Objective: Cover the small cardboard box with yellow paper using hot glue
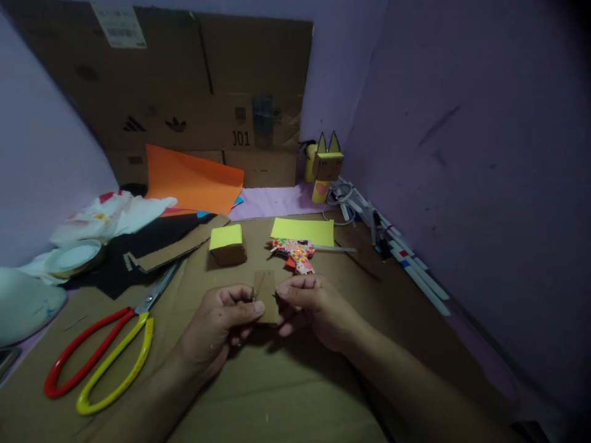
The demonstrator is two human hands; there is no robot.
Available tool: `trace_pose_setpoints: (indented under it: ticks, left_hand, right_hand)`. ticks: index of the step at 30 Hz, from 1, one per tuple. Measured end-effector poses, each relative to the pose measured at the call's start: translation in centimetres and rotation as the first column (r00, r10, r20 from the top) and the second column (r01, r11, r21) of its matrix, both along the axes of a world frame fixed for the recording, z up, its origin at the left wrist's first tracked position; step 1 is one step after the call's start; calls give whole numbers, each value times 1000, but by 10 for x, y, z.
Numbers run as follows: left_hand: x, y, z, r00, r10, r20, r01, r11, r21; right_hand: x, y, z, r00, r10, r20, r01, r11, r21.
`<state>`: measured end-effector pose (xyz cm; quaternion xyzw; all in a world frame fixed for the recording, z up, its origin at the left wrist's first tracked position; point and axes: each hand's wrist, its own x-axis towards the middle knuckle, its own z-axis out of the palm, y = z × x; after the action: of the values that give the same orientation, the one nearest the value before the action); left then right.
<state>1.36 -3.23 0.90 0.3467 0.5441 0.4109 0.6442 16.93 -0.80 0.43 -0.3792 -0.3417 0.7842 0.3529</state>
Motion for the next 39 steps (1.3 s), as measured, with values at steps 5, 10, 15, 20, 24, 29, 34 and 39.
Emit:
trace_pose_setpoints:
  ticks: [5,10,15,20,24,29,34,39]
  left_hand:
    - [3,-4,-1,997,6,-79,0,998,67]
    - [2,-4,1,999,39,13,-40,994,104]
    - [2,-2,2,1000,11,-3,-11,997,78]
    - [2,-1,0,999,-7,-45,9,999,48]
    - [-1,0,-1,1000,0,0,0,1000,14]
    - [-3,1,-1,999,27,17,-27,1000,-1]
    - [-2,0,-1,999,40,-18,-39,999,13]
    - [2,-3,-3,996,16,-92,-9,998,70]
  right_hand:
    - [0,0,0,998,-18,53,17,1000,15]
    - [1,2,-2,997,-64,37,62,997,47]
    - [-1,0,-1,993,-78,84,71,994,86]
    - [-3,-3,-1,993,-71,92,62,993,97]
    - [-2,-2,-2,999,-34,18,33,999,39]
    - [-1,2,-1,999,-35,-28,35,999,-23]
    - [0,1,0,999,-14,-30,14,1000,-2]
    - [-1,-2,0,999,-24,48,21,997,80]
